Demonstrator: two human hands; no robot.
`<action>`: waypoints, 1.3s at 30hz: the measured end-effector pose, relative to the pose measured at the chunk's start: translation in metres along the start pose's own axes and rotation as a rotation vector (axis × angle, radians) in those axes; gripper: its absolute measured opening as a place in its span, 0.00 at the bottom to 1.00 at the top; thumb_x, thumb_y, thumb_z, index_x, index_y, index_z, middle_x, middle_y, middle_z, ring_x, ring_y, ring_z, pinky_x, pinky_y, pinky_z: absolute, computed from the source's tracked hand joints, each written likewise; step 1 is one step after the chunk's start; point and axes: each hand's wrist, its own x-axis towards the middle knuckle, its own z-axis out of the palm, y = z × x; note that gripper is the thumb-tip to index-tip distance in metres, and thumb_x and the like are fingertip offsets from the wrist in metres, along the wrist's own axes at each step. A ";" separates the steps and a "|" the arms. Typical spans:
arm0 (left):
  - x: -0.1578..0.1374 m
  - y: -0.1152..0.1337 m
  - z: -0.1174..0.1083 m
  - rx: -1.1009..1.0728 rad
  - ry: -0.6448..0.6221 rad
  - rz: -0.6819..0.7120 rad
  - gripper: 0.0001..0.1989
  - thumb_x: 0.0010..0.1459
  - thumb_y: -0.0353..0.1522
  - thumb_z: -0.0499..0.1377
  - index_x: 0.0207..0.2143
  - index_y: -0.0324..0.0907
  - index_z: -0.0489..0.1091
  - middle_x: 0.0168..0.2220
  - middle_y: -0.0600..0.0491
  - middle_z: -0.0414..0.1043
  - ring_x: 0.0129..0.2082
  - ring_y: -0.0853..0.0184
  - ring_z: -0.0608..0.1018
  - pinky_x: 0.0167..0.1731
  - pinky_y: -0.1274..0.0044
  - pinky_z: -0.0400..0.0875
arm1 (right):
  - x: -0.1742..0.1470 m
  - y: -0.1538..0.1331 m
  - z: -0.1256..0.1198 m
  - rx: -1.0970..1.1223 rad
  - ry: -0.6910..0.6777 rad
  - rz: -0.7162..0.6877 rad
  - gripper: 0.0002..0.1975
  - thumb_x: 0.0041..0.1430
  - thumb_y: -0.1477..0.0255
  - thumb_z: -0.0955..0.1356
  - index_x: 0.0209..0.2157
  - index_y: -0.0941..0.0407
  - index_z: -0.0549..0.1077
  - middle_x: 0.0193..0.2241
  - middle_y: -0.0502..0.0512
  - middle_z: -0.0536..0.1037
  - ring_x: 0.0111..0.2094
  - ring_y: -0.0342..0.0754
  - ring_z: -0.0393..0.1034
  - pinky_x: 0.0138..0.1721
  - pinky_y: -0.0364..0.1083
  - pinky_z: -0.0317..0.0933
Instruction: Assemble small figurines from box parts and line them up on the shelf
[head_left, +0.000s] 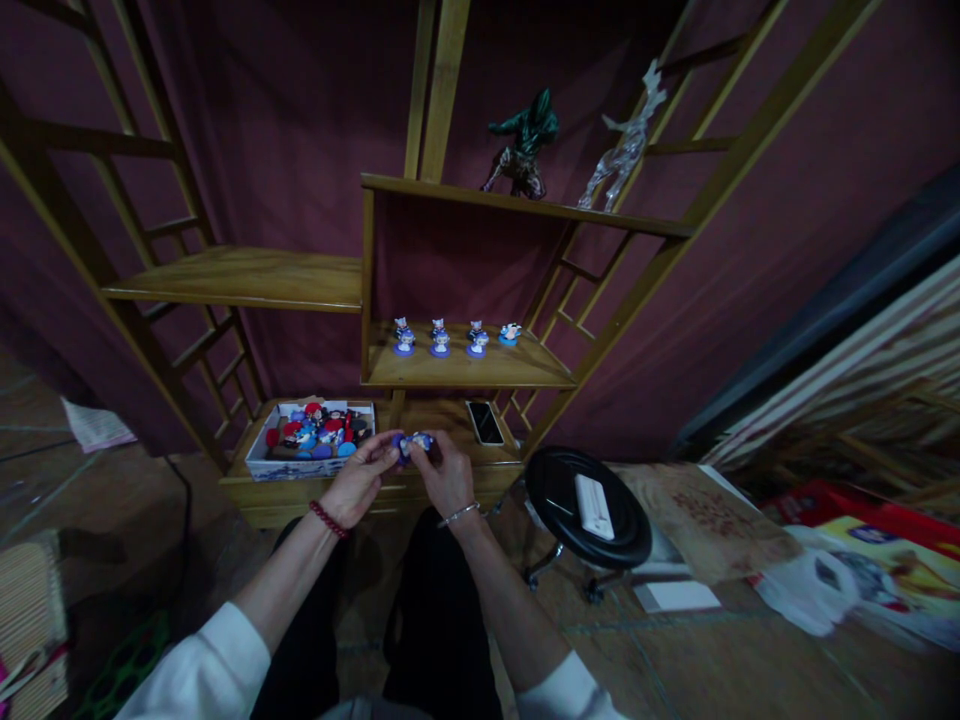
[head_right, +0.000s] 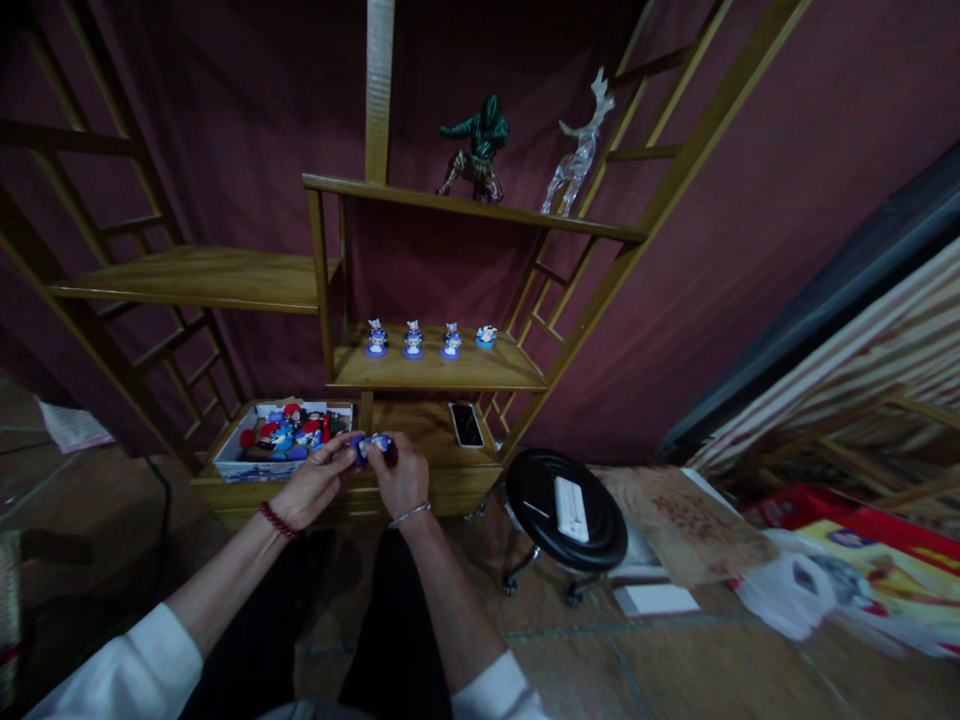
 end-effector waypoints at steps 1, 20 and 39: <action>0.000 0.000 0.000 -0.004 0.006 -0.003 0.16 0.43 0.27 0.63 0.38 0.40 0.71 0.38 0.52 0.72 0.36 0.70 0.72 0.36 0.79 0.66 | 0.000 0.000 0.000 0.003 -0.007 -0.014 0.10 0.52 0.64 0.65 0.34 0.56 0.69 0.30 0.53 0.76 0.30 0.44 0.70 0.33 0.42 0.64; -0.003 0.000 0.006 -0.074 0.015 -0.079 0.08 0.45 0.27 0.62 0.32 0.37 0.72 0.30 0.52 0.74 0.27 0.72 0.74 0.28 0.81 0.67 | 0.006 0.000 -0.013 0.033 -0.108 -0.223 0.10 0.54 0.69 0.64 0.38 0.55 0.70 0.33 0.53 0.73 0.35 0.44 0.68 0.39 0.42 0.62; -0.001 -0.005 0.006 -0.198 -0.013 -0.120 0.11 0.49 0.23 0.59 0.38 0.39 0.71 0.40 0.50 0.72 0.37 0.71 0.74 0.39 0.79 0.68 | 0.008 0.008 -0.013 0.096 -0.111 -0.205 0.17 0.52 0.69 0.66 0.46 0.53 0.67 0.40 0.53 0.73 0.40 0.45 0.68 0.42 0.45 0.63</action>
